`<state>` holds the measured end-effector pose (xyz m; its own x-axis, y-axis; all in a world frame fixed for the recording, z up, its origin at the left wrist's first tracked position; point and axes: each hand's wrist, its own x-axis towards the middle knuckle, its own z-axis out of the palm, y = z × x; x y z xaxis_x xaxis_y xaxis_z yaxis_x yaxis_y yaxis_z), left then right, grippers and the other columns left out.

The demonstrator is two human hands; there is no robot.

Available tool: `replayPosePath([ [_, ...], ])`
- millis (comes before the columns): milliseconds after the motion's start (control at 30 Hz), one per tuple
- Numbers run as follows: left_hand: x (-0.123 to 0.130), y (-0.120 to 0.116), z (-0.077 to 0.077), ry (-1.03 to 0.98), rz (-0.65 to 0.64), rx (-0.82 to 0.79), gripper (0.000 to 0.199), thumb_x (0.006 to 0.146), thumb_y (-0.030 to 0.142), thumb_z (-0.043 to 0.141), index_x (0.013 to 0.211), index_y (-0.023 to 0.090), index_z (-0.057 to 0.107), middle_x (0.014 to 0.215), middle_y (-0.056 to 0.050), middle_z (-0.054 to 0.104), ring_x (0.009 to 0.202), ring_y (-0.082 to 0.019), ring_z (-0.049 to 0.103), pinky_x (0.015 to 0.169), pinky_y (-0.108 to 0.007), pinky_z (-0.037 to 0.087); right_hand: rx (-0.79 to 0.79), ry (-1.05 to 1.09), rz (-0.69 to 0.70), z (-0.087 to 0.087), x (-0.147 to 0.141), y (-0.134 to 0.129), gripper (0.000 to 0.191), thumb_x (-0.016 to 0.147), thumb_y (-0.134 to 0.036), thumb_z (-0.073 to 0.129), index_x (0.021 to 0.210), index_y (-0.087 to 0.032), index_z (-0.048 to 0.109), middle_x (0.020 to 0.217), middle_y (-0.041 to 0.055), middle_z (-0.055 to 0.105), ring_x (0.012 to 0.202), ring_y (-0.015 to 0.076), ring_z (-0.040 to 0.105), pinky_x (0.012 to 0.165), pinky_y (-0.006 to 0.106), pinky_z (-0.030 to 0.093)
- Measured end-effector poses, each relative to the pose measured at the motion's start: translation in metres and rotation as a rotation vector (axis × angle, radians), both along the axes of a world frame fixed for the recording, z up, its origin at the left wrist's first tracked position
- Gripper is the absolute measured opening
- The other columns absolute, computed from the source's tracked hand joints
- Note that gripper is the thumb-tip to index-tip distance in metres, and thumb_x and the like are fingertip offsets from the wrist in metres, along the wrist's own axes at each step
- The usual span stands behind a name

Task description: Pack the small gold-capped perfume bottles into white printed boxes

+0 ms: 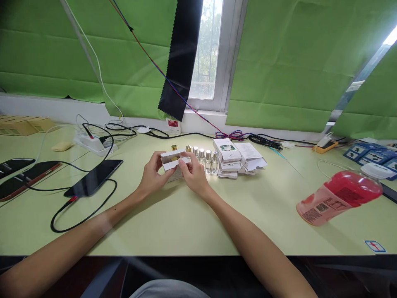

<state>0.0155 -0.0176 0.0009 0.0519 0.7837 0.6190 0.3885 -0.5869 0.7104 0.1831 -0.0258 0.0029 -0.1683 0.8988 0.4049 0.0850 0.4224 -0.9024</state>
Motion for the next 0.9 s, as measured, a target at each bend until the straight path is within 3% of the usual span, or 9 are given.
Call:
replayPosePath([
  [900,-0.0009,0.0009,-0.0015,-0.003,-0.004,0.010,0.034,0.082,0.037,0.072,0.107,0.024,0.054,0.099,-0.004,0.068,0.089,-0.020,0.067,0.081,-0.036,0.057,-0.021,0.018,0.024,-0.0013,-0.0015,0.0006,0.041,0.098,-0.059,0.049,0.120,-0.024,0.053,0.061,-0.0057,0.051,0.049,0.0114,0.047,0.048,0.024,0.035],
])
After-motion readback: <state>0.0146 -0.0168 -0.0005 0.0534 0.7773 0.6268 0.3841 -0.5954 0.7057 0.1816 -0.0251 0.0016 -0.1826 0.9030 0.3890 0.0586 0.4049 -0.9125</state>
